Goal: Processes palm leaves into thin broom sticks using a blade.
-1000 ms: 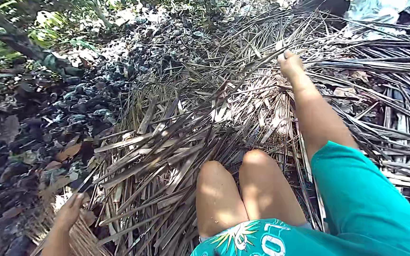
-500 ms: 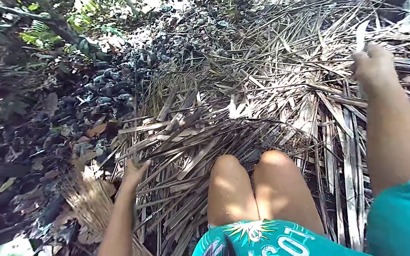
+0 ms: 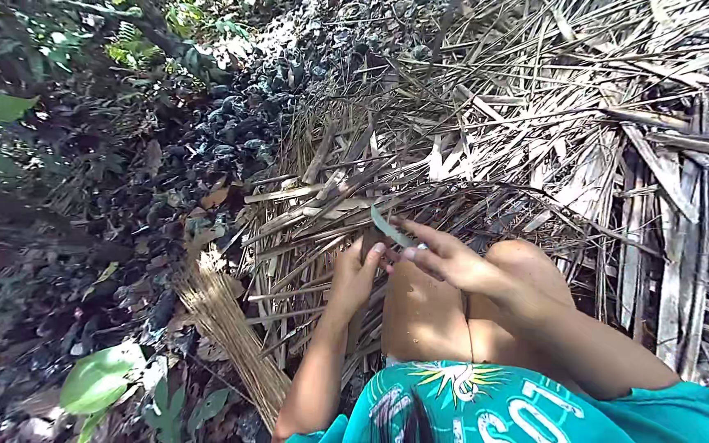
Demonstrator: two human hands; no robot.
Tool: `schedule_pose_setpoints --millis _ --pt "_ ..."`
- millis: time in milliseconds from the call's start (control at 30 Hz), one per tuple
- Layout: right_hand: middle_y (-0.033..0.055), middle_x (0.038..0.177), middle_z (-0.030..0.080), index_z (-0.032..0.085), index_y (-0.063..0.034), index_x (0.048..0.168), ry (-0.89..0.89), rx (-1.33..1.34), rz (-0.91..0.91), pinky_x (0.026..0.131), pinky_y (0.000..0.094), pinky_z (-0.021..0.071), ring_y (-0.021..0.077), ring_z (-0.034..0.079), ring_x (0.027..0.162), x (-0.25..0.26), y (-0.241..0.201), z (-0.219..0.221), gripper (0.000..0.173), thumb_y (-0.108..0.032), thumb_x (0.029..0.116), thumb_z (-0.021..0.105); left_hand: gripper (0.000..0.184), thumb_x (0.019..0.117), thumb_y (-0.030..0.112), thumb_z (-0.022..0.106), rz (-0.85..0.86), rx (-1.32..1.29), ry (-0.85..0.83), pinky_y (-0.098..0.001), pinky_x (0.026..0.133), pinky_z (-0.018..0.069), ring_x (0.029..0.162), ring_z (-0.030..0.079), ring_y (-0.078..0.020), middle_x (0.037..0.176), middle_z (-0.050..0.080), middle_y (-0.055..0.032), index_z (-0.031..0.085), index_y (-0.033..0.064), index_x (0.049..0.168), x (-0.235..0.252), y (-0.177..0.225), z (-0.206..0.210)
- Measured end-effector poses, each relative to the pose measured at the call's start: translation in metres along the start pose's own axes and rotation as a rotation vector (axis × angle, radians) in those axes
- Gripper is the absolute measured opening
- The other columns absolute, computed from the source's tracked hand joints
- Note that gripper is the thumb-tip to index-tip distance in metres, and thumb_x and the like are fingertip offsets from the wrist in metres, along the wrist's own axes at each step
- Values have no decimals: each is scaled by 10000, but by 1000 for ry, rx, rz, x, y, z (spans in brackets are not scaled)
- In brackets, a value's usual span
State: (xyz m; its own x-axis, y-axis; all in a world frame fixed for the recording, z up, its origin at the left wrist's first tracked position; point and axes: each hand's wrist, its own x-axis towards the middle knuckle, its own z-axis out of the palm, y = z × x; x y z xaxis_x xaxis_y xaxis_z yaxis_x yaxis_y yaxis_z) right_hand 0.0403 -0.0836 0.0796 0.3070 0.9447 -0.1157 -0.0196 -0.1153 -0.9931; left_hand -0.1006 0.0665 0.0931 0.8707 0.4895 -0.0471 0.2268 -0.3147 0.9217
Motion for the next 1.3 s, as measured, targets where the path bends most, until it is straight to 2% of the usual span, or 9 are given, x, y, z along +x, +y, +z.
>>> schedule_pose_setpoints --millis 167,300,400,533,667,733,833,967,1300 --pt "-50 721 532 524 25 1416 74 99 -103 529 150 397 -24 442 552 -6 -5 -4 405 -151 1052 499 240 1070 121 454 112 29 -131 -159 560 523 566 588 23 721 663 67 652 -13 1051 -10 5 1" --pt "-115 670 467 445 -71 1470 314 238 -286 465 147 394 -18 433 504 8 -22 -61 429 -195 1065 385 254 1075 110 438 124 -101 -271 -168 566 534 587 598 20 750 673 68 641 -40 1101 -24 -6 3" --pt "-73 674 493 314 -165 1574 162 283 -186 447 163 430 9 470 492 -6 -20 -47 524 -199 1059 408 252 1078 97 419 77 -192 -294 -181 588 560 609 635 -2 781 703 61 635 -29 1103 -23 -6 0" --pt "-90 802 593 423 -138 1510 -200 334 -100 488 110 417 -50 487 550 -22 11 5 473 -209 1048 497 249 1083 93 386 57 -280 -317 -178 588 570 601 653 -6 751 704 81 624 21 1069 -18 4 -3" --pt "-82 698 513 481 -18 1461 183 167 -179 495 145 405 -28 449 531 -16 -15 -34 430 -163 1057 452 253 1086 117 398 25 -332 -370 -159 543 538 551 615 13 685 669 97 636 37 1056 -24 2 -3" --pt "-86 684 499 419 -75 1517 327 213 -260 464 158 412 -2 452 507 -8 -20 -57 462 -172 1065 419 254 1091 120 396 29 -352 -400 -158 542 539 551 617 15 685 671 98 637 46 1059 -29 -2 -2" --pt "-50 654 514 286 -231 1591 131 252 -148 436 174 439 18 483 472 -19 -11 -31 561 -216 1054 446 263 1093 127 397 16 -382 -393 -164 560 548 568 632 8 694 681 96 648 61 1053 -28 -5 -3" --pt "-99 753 557 423 -99 1475 -183 433 28 479 116 414 -40 476 531 -30 5 9 439 -178 1046 479 262 1083 124 387 20 -337 -352 -157 579 540 576 621 21 693 675 116 640 82 1029 -23 -4 -6" --pt "-139 621 467 468 -172 1427 419 417 -337 436 113 398 -38 434 462 -13 -40 -124 373 -188 1088 314 319 1095 295 459 128 -61 -339 -131 586 502 599 568 65 697 621 134 657 61 1008 -52 -38 -28"
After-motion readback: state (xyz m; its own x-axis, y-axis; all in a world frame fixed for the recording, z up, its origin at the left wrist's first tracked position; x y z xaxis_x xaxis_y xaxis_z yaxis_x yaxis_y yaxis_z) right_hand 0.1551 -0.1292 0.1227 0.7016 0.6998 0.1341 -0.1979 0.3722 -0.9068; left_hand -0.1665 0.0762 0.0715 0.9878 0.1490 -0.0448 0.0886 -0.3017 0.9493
